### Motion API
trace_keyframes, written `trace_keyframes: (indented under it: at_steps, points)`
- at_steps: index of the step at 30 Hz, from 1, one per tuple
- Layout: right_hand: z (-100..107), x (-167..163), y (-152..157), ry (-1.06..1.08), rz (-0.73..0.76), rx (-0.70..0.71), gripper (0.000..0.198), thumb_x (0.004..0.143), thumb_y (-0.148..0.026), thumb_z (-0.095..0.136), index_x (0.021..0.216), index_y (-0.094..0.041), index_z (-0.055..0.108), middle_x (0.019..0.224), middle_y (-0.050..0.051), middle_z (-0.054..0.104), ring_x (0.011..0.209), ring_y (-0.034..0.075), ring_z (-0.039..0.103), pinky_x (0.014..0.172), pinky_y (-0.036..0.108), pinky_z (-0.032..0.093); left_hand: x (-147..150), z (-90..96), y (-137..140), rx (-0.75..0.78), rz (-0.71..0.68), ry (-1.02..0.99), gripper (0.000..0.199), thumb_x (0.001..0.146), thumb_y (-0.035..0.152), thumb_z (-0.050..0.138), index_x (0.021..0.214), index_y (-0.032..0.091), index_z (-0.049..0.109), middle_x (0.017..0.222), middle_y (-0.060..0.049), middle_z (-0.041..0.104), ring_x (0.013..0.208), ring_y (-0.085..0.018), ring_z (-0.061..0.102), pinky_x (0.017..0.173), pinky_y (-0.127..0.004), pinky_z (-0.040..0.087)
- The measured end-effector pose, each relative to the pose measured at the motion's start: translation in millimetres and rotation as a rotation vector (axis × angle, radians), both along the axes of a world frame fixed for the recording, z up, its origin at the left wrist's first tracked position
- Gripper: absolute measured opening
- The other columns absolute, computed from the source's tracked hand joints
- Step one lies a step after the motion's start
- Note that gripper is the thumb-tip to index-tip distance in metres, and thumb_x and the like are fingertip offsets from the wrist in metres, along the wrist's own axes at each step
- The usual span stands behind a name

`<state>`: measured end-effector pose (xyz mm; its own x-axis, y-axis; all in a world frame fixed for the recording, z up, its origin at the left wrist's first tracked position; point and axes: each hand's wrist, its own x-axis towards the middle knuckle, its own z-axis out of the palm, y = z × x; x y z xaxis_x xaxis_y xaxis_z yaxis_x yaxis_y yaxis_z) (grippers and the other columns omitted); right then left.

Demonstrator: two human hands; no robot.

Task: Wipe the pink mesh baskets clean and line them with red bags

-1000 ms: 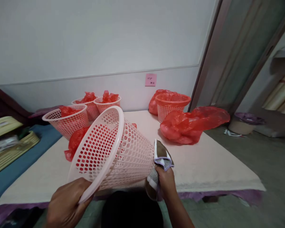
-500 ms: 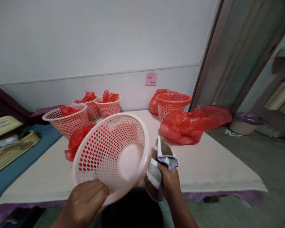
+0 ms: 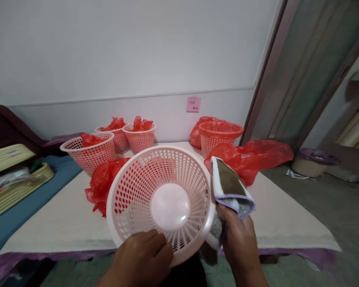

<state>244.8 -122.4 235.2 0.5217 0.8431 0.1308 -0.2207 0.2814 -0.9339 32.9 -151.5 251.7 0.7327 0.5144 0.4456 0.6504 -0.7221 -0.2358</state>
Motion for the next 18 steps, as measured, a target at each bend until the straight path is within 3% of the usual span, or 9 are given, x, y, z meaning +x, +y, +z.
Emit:
trace_keyframes:
  at_steps: [4,9,12,14,16,18]
  points:
    - [4.8,2.3,0.8,-0.225,-0.016,0.001,0.052,0.073,-0.047,0.069,0.118,-0.020,0.064,0.116,0.010,0.068,0.115,0.030,0.057,0.107,0.048,0.034,5.4,-7.9,0.5,0.037,-0.069,0.018,0.013,0.066,0.011,0.058,0.063,0.022,0.051,0.056,0.004,0.057,0.046,-0.016,0.055,0.040,-0.028,0.037]
    - [-0.9,4.8,8.0,-0.370,-0.033,-0.047,0.059,0.071,-0.045,0.070,0.123,-0.019,0.061,0.120,0.012,0.066,0.118,0.032,0.055,0.105,0.048,0.036,6.8,-6.4,1.9,0.052,-0.139,-0.103,0.021,0.085,0.035,0.055,0.069,0.021,0.053,0.056,0.001,0.057,0.046,-0.017,0.055,0.039,-0.029,0.042]
    - [-6.9,8.5,7.9,-0.361,-0.050,-0.061,0.055,0.071,-0.044,0.069,0.119,-0.018,0.063,0.114,0.012,0.069,0.107,0.030,0.061,0.100,0.047,0.042,-5.1,-3.6,-0.6,0.051,-0.192,-0.290,0.025,0.088,0.043,0.053,0.090,0.019,0.057,0.073,-0.004,0.067,0.065,-0.018,0.063,0.057,-0.030,0.052]
    - [-10.0,10.0,6.2,-0.330,-0.063,-0.060,0.055,0.070,-0.044,0.070,0.118,-0.017,0.064,0.109,0.011,0.071,0.104,0.030,0.063,0.098,0.046,0.044,-20.3,-5.9,-1.2,0.113,-0.095,-0.446,0.029,0.084,0.035,0.060,0.107,0.019,0.055,0.096,-0.008,0.068,0.092,-0.022,0.064,0.082,-0.035,0.052]
    - [-12.0,9.6,4.3,-0.286,-0.085,-0.039,0.057,0.069,-0.043,0.072,0.119,-0.017,0.063,0.113,0.011,0.070,0.110,0.030,0.061,0.101,0.046,0.042,-37.4,-11.2,0.8,0.134,0.142,-0.629,0.048,0.079,0.028,0.067,0.123,0.022,0.051,0.119,-0.011,0.060,0.116,-0.027,0.054,0.101,-0.044,0.042]
    - [-12.9,6.7,2.5,-0.250,-0.095,-0.003,0.062,0.068,-0.041,0.073,0.124,-0.018,0.060,0.122,0.011,0.065,0.116,0.030,0.057,0.106,0.047,0.037,-51.2,-16.5,5.3,-0.004,0.379,-0.859,0.064,0.077,0.031,0.068,0.135,0.025,0.043,0.138,-0.011,0.048,0.130,-0.030,0.043,0.110,-0.049,0.033]
